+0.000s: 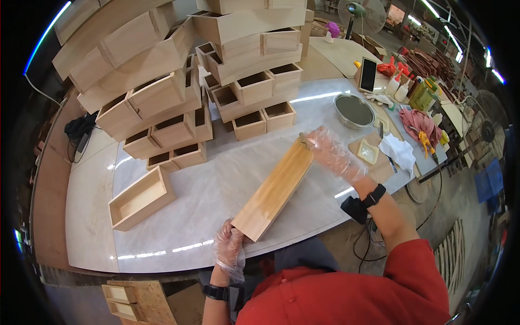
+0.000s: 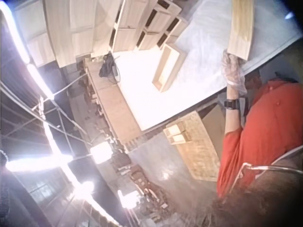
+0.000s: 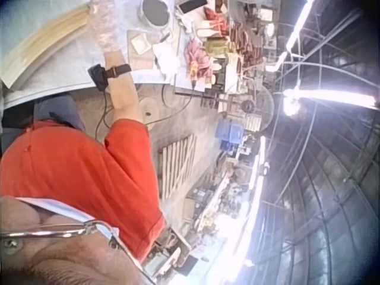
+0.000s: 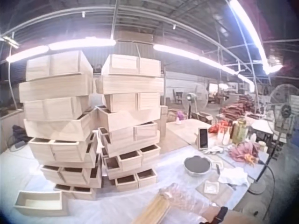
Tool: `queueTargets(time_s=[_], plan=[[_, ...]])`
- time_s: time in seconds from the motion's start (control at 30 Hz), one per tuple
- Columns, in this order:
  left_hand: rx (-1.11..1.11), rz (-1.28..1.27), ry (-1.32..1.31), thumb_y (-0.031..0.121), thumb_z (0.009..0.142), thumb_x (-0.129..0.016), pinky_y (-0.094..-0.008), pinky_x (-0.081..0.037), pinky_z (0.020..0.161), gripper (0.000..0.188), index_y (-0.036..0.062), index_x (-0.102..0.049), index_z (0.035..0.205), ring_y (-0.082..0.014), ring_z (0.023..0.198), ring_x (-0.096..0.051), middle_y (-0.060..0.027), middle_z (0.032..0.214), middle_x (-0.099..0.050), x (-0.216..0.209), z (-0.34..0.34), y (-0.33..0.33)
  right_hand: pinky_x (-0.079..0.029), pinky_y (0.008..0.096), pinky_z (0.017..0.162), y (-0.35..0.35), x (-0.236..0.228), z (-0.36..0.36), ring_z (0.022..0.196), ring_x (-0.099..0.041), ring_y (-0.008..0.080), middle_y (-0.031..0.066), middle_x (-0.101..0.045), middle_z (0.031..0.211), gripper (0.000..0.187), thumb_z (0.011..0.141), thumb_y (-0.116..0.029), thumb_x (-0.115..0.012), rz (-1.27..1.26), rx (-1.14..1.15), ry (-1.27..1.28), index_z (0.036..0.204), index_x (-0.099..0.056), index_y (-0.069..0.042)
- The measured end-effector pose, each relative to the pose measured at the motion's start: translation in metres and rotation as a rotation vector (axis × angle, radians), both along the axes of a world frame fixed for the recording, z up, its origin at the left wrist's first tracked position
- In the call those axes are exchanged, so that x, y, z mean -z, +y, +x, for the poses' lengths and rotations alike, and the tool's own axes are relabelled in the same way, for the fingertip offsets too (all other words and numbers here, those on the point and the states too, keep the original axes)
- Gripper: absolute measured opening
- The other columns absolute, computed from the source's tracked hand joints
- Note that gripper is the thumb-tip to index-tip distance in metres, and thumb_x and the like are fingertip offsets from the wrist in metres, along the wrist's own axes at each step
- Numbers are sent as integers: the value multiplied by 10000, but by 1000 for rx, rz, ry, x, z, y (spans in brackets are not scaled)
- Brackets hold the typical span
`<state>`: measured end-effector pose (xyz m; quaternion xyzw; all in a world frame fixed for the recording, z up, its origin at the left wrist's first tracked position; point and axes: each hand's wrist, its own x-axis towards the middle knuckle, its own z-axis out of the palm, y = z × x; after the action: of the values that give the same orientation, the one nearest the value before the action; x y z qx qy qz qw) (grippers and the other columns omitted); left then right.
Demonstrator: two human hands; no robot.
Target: Applying stain or oil finish to wooden box components using a small applicator pad in a manufacturing environment.
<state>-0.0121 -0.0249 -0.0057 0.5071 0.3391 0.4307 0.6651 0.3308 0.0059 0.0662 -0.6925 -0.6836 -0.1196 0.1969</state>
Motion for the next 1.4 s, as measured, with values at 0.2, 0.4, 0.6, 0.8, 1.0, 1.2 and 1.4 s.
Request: queueTargets(time_s=[0.2,0.4,0.6,0.8,1.0,1.2,1.4], plan=[[18,48,88,392,899,-586,-226,-452,634,403,9,-561,1021,-71,691,-536,-4,819,-577,-2,-2,1,-472,371,588,-45,-7,-40,792,-552,225,87,-537,884,286,834,-170,-484,-48,-100,-17,1085,-544,-46],[-2,22,-6,362,912,-572,-233,-467,605,377,-4,-559,1002,-85,678,-555,-20,806,-579,7,-1,2,-481,369,699,-26,-8,-10,864,-548,286,156,-567,938,281,813,-57,-500,-139,88,-357,1086,-560,-30],[12,-6,63,321,930,-542,-223,-454,613,320,6,-555,983,-77,681,-540,-11,793,-568,-8,-3,-3,-444,362,494,-42,2,-26,643,-526,250,128,-511,827,133,822,-124,-497,22,-10,-561,936,-527,-63],[65,39,46,294,930,-539,-219,-437,585,288,11,-557,978,-71,645,-529,-4,756,-563,4,3,3,-467,400,631,-48,13,-95,742,-548,314,162,-542,849,163,831,-123,-494,8,-412,65,940,-577,-34],[73,6,73,272,933,-535,-219,-467,605,275,5,-553,997,-76,644,-538,-6,741,-566,-4,-4,3,-484,412,706,-60,-16,-147,847,-597,339,168,-606,970,241,866,-124,-490,-405,-398,652,1047,-592,-1],[94,-50,2,257,929,-544,-225,-476,610,261,8,-552,1005,-78,686,-551,-20,808,-571,1,-3,4,-475,402,717,-31,-1,-124,849,-587,321,160,-609,869,202,880,-123,-456,-1,-343,67,977,-622,-59],[97,101,-50,270,923,-551,-223,-461,613,270,17,-546,1017,-75,714,-538,-16,816,-573,22,-6,4,-480,403,701,-50,-17,-172,775,-577,302,138,-580,814,167,809,-115,-503,-16,-662,167,946,-582,-61]])
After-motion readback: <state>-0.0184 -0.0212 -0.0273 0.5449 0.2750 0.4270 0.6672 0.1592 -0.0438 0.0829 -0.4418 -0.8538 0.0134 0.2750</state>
